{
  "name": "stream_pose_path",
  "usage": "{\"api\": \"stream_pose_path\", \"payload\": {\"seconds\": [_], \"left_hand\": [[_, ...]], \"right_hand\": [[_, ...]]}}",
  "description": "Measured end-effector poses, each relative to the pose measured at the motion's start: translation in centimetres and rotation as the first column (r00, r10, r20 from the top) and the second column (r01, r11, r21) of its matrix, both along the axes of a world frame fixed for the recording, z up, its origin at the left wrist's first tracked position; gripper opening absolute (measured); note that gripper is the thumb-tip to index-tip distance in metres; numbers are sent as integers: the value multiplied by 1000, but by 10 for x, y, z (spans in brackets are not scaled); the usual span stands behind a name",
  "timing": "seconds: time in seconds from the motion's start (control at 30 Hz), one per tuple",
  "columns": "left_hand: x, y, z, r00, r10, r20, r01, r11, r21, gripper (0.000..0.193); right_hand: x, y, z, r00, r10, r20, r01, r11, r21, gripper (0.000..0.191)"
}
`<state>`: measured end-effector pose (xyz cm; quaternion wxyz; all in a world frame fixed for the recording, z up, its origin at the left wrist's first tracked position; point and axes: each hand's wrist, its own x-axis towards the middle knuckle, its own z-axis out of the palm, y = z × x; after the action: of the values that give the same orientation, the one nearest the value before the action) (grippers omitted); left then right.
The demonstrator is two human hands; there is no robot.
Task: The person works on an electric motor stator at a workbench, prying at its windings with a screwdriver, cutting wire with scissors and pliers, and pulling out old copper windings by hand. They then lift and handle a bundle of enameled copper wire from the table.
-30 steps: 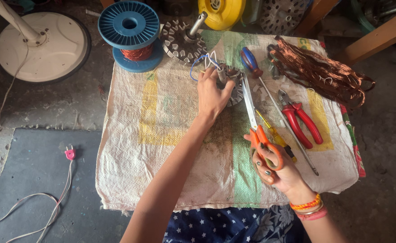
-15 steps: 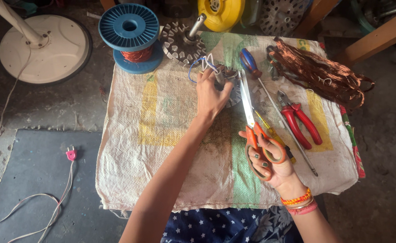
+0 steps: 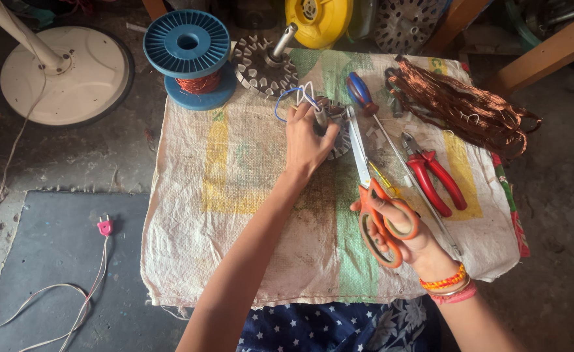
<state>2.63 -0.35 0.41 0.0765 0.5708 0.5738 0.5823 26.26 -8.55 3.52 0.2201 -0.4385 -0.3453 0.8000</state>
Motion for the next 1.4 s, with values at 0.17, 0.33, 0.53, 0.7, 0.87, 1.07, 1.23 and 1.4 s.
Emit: {"api": "stream_pose_path", "payload": {"seconds": [0.17,0.33,0.53,0.7,0.87,1.07,1.23,1.4], "left_hand": [[0,-1,1,998,-9,-64,11,999,36,31],[1,0,2,999,-5,-52,6,1000,17,38],[2,-1,3,998,-14,-59,16,999,36,33],[-1,-2,0,998,-32,-50,35,997,67,26],[-1,2,-3,999,-27,-28,28,999,35,35],[0,3,-5,1000,-23,-14,22,1000,-14,34],[0,5,-6,998,-27,-62,29,999,42,27],[0,6,-9,999,-30,-24,29,999,-18,34]], "right_hand": [[6,2,-4,974,12,225,-20,999,35,39],[23,13,-4,987,43,-153,-68,984,-163,36],[3,-6,-23,621,-159,-768,-156,935,-320,46],[-45,-27,-47,584,-252,-771,12,953,-302,40],[-34,-16,-25,987,-161,11,157,974,164,23],[-26,-9,2,850,-250,463,72,927,369,24],[-40,-16,-7,888,-314,337,198,920,337,22],[-45,-16,-17,897,-304,320,211,933,292,25]]}}
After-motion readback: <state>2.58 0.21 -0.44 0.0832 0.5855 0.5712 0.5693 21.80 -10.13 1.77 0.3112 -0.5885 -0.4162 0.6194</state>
